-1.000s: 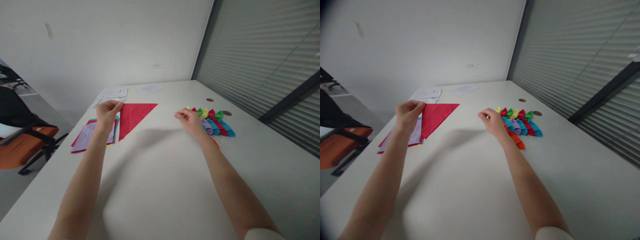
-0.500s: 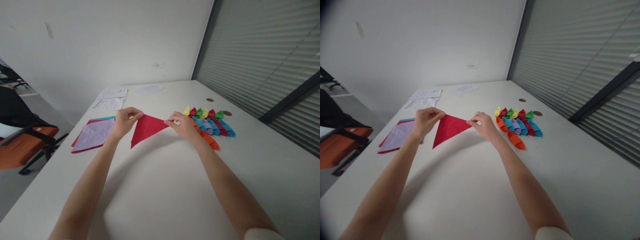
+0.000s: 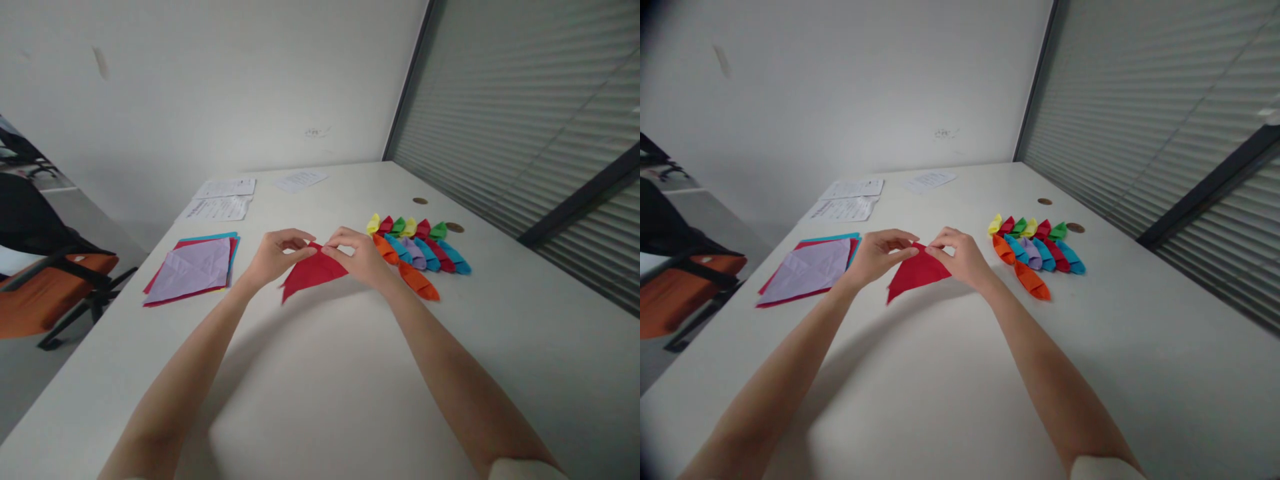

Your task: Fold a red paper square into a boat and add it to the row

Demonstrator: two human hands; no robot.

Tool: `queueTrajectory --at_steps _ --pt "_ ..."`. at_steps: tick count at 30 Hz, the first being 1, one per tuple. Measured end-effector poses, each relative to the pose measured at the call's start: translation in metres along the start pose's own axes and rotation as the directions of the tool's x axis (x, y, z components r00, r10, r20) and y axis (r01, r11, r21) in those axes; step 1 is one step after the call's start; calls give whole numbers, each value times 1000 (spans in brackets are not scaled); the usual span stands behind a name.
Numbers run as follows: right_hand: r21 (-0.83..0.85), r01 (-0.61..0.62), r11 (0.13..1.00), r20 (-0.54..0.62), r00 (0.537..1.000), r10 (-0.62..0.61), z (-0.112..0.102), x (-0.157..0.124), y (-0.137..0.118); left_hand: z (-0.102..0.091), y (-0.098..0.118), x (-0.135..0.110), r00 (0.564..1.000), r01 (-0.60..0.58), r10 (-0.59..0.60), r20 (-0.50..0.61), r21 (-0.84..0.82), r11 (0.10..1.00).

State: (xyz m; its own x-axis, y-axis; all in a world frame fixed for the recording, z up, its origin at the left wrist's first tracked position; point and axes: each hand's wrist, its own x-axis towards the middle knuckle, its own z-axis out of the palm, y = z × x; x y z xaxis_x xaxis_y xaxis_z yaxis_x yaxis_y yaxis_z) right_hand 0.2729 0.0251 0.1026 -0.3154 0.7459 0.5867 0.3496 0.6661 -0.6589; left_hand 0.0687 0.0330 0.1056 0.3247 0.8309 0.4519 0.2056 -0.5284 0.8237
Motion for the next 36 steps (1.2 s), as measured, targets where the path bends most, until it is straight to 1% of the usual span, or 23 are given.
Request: queueTrajectory --at_steps 3,5,8,12,13,15,18,19,23,26,28,31,32,33,36 --pt "-10 -18 1000 -43 999 18 -4 0 1 -3 -3 0 994 102 -101 47 -38 994" --pt "-22 -16 1000 -60 998 14 -5 0 1 -4 -3 0 990 139 -138 30 -25 990" --pt "-20 -9 1000 -60 998 8 -1 0 -2 -1 0 -1 989 146 -146 17 -7 989" --pt "7 -25 1000 -40 999 25 3 1 -6 3 4 0 988 137 -138 74 11 990" --pt "15 -35 999 -59 998 36 3 2 -5 3 4 0 987 138 -139 82 18 990" --pt "37 -62 997 -134 989 67 -1 3 -1 -1 2 0 986 141 -143 83 24 990" --pt "93 -105 990 -290 948 128 -10 4 10 -11 -4 -1 988 151 -151 44 6 989" --pt "113 -118 987 -325 934 149 -13 5 13 -14 -5 -2 988 149 -149 26 0 989" --pt "188 -142 972 -378 903 205 -18 6 21 -18 -4 -2 994 92 -94 -47 -31 995" --pt "239 -147 960 -404 884 236 -18 6 27 -20 -3 -2 993 84 -88 -80 -56 995" --pt "281 -153 947 -440 857 269 -20 6 32 -25 -5 -2 991 96 -100 -84 -42 994" --pt "322 -186 929 -495 803 332 -27 4 41 -38 -14 0 988 112 -113 -104 -10 994" --pt "312 -203 928 -496 798 342 -29 4 44 -42 -16 0 985 115 -114 -132 1 993" --pt "294 -222 930 -487 802 346 -30 3 46 -46 -18 1 979 116 -111 -168 19 993" --pt "241 -265 934 -435 831 348 -28 2 46 -45 -18 2 961 105 -78 -266 87 991"
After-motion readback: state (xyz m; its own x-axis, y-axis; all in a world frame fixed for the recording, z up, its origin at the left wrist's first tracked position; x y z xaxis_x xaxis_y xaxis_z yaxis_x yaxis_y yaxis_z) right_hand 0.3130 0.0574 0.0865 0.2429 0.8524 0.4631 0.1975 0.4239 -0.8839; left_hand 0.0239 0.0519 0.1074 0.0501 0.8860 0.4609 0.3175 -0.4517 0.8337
